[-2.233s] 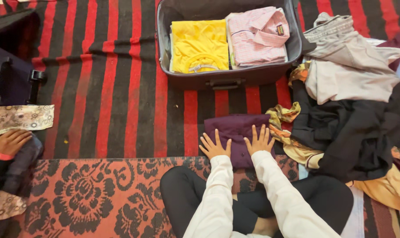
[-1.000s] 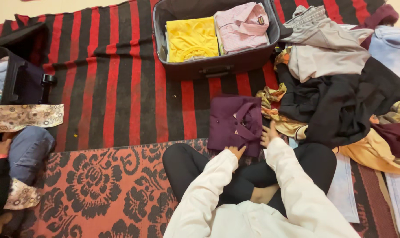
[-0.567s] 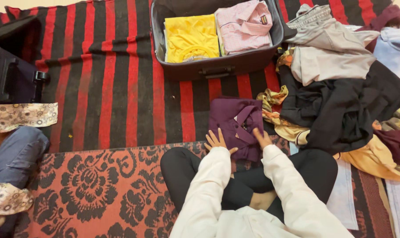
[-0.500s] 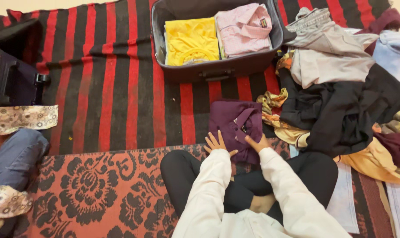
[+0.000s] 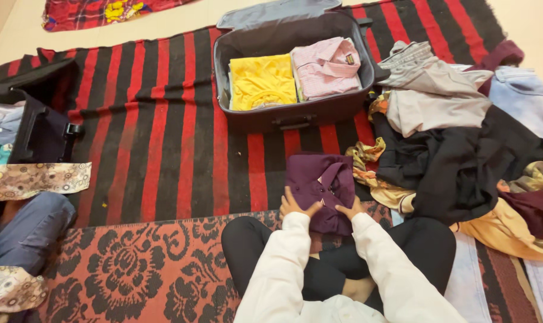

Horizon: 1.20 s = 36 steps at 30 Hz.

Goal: The person folds a purple long-sleeved shirt by buttoning it, smoothing the fabric, and folding the sleeves and body into a compact rectangle. The folded shirt is then placed into an open suitcase containing other folded clothes.

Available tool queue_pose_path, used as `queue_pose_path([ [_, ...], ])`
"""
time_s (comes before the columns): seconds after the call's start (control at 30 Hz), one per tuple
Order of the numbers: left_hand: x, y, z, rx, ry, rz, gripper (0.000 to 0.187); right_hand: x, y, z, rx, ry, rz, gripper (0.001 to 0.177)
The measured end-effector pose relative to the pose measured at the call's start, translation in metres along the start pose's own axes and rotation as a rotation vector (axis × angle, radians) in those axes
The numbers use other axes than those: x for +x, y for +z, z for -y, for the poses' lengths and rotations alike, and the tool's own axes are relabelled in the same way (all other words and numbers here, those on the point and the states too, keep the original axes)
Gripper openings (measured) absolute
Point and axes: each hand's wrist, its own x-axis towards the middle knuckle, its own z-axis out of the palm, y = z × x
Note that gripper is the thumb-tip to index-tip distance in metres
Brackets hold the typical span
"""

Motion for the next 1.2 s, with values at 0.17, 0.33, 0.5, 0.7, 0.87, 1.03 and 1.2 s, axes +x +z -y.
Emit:
queue_pose_path([
  [0.17, 0.012, -0.017, 0.003, -0.423, -0.124, 0.027, 0.132, -0.029, -0.030, 0.019, 0.106, 0.149, 0.057, 0.096],
  [0.33, -0.002, -0.016, 0.008, -0.405, -0.087, 0.233, 0.125, -0.029, -0.028, -0.006, 0.001, 0.094, 0.070, 0.082],
  [0.5, -0.008, -0.005, 0.008, -0.436, 0.083, 0.259, 0.119, -0.011, -0.015, -0.052, -0.231, 0.058, 0.084, 0.075],
  [0.7, -0.024, -0.034, -0.015, -0.726, 0.260, 0.312, 0.106, 0.002, -0.005, -0.103, -0.390, -0.088, 0.065, 0.067],
  [0.87, -0.052, -0.120, -0.077, -1.098, 0.355, 0.390, 0.092, 0.057, -0.032, -0.088, -0.205, -0.637, -0.225, 0.054],
  [1.03, 0.021, -0.152, -0.165, -1.085, 0.614, 0.252, 0.101, 0.164, -0.062, -0.025, -0.173, -0.808, -0.449, 0.053],
  [1.2, 0.148, -0.147, -0.211, -1.006, 0.541, 0.300, 0.101, 0.237, -0.090, 0.029, -0.099, -0.686, -0.195, 0.058],
])
